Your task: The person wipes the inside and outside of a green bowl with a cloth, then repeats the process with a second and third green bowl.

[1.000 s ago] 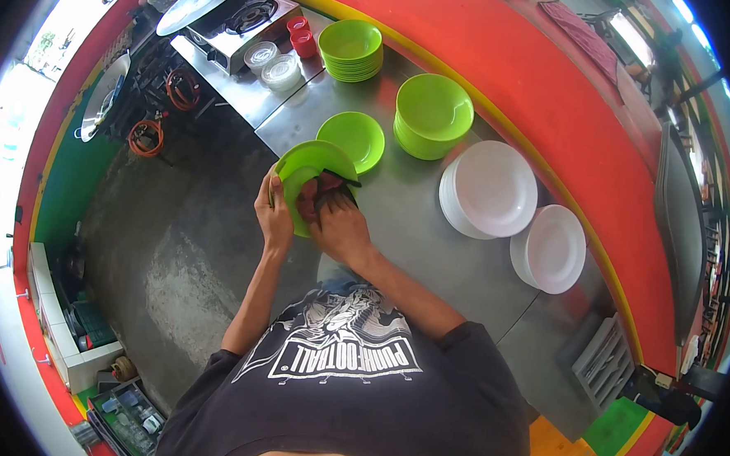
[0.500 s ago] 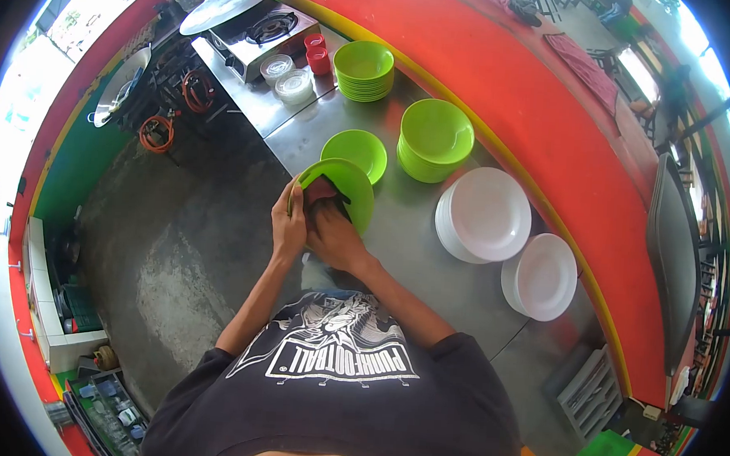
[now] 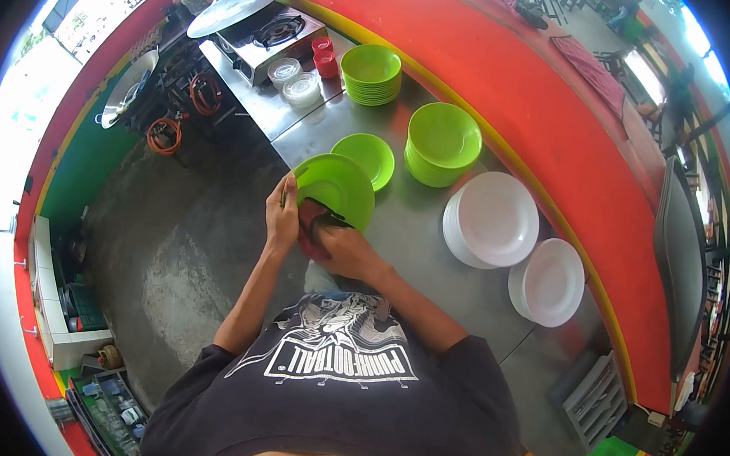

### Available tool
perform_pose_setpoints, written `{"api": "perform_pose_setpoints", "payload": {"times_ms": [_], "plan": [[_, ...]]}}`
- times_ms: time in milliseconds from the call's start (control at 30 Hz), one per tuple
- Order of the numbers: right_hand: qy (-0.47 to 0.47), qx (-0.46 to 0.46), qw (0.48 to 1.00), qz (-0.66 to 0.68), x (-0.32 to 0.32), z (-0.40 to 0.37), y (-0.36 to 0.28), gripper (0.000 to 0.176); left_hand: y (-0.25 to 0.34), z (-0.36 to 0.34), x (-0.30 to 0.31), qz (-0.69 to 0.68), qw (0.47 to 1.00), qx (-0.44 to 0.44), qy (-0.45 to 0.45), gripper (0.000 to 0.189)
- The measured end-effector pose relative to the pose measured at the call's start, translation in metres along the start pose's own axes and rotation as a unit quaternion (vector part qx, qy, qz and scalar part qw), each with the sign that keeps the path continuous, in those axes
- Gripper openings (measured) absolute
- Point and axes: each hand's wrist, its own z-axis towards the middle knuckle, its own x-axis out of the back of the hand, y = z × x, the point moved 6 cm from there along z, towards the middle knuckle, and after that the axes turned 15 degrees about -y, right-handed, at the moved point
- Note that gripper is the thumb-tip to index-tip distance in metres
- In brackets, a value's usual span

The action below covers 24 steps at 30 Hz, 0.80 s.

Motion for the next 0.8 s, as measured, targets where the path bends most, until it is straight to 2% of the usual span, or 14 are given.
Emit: {"api": "perform_pose_setpoints", "payload": {"times_ms": [67,167,267,367,467,567,667,767,800], "plan": [[0.052,0.014,0.998,0.013,-0.006,0.011,-0.007,0.028,0.002,-0.003,0.000,-0.011,1.000,0.018,0.008,0.045],[0.069,0.008,0.997,0.040,-0.012,0.016,-0.012,0.030,-0.002,0.002,0.009,0.006,1.000,0.021,0.000,0.045],[0.069,0.048,0.995,-0.046,-0.009,0.012,-0.017,0.032,-0.009,0.006,0.026,-0.011,1.000,0.023,0.000,0.045],[0.041,0.086,0.991,-0.092,0.006,-0.001,-0.024,0.032,-0.002,0.006,0.038,-0.034,0.999,0.026,-0.003,0.046],[-0.024,0.091,0.991,-0.093,-0.002,-0.006,-0.010,0.038,-0.007,0.001,0.038,-0.059,0.997,0.050,0.000,0.047],[-0.089,0.068,0.993,-0.041,-0.011,-0.001,-0.003,0.037,-0.019,-0.001,0.026,-0.068,0.996,0.051,0.006,0.047],[-0.062,0.045,0.997,-0.013,-0.022,0.007,0.000,0.037,-0.016,-0.003,0.015,-0.070,0.997,0.026,0.021,0.048],[0.037,0.076,0.996,-0.009,-0.017,0.011,-0.009,0.037,-0.024,-0.002,0.015,-0.122,0.992,-0.002,0.026,0.046],[0.042,0.071,0.997,0.002,-0.015,0.013,-0.009,0.037,-0.018,-0.004,0.014,-0.131,0.991,0.011,0.011,0.043]]}}
